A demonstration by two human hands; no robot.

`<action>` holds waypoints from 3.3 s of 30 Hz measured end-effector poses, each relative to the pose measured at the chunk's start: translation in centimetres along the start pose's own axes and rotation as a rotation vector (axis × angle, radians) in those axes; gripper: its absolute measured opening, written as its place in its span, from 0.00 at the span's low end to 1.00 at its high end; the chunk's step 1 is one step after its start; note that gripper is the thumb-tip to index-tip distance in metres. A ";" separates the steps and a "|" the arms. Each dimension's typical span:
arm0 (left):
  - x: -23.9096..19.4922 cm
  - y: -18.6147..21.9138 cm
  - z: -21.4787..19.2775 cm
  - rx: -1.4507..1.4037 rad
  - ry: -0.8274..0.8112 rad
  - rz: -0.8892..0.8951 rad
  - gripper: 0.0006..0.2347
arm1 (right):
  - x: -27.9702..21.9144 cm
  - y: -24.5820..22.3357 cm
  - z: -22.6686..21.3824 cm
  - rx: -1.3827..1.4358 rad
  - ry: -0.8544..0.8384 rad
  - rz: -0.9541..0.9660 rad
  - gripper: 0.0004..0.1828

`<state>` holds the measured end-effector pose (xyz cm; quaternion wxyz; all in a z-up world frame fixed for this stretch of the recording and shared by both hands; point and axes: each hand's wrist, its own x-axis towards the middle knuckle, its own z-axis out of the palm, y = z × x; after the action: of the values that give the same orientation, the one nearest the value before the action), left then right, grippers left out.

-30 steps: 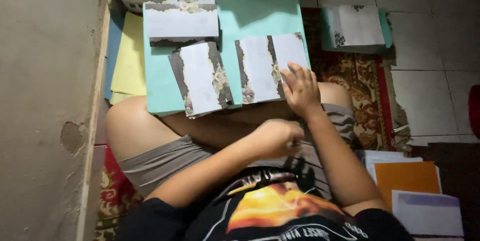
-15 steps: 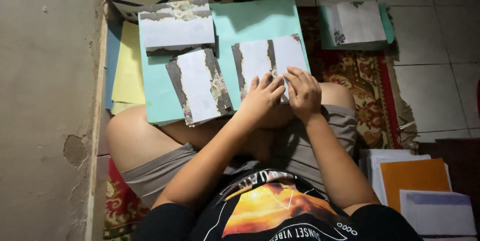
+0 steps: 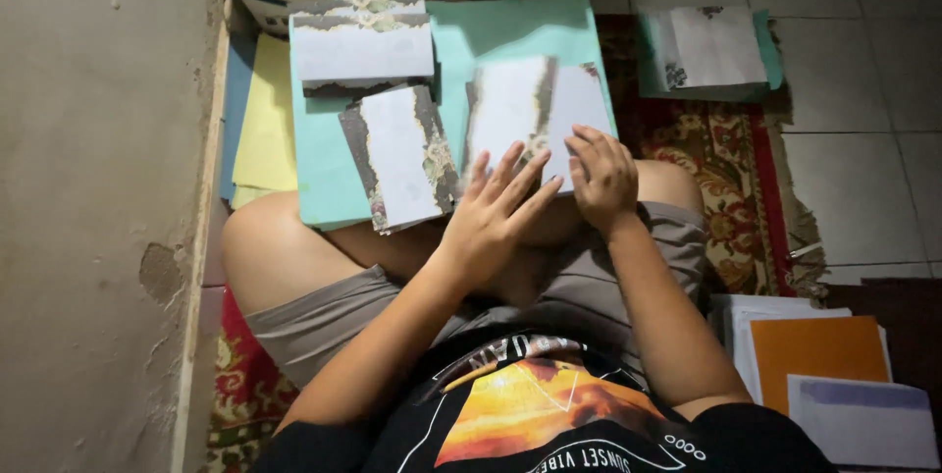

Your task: The person flips through a stack of printed cards by hand, pressing down on them before gathering them into a pile on a light blue surface.

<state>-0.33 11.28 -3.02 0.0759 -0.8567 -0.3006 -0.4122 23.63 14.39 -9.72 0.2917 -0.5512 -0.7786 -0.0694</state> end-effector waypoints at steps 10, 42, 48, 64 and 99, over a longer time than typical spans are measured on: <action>-7.8 -5.6 -0.5 0.196 -0.075 -0.229 0.18 | -0.1 0.1 0.3 0.008 0.018 -0.034 0.16; 1.2 -2.1 8.5 -0.113 -0.626 -0.316 0.33 | -2.3 1.9 1.6 -0.012 -0.055 0.561 0.28; 2.4 -2.6 6.7 -0.365 -0.665 -0.469 0.34 | 0.7 -3.2 -3.5 0.236 0.135 0.231 0.24; 1.9 -3.8 7.0 -0.621 -0.593 -0.524 0.29 | 0.4 -5.8 -3.7 0.468 0.066 0.142 0.27; 1.7 -2.8 13.1 0.123 -0.580 -0.520 0.25 | -1.5 -0.5 1.9 -0.043 -0.278 -0.008 0.37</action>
<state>7.45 19.27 -10.60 -0.0680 -0.8269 -0.5405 -0.1398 22.81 13.81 -11.99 0.1690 -0.5587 -0.8119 -0.0104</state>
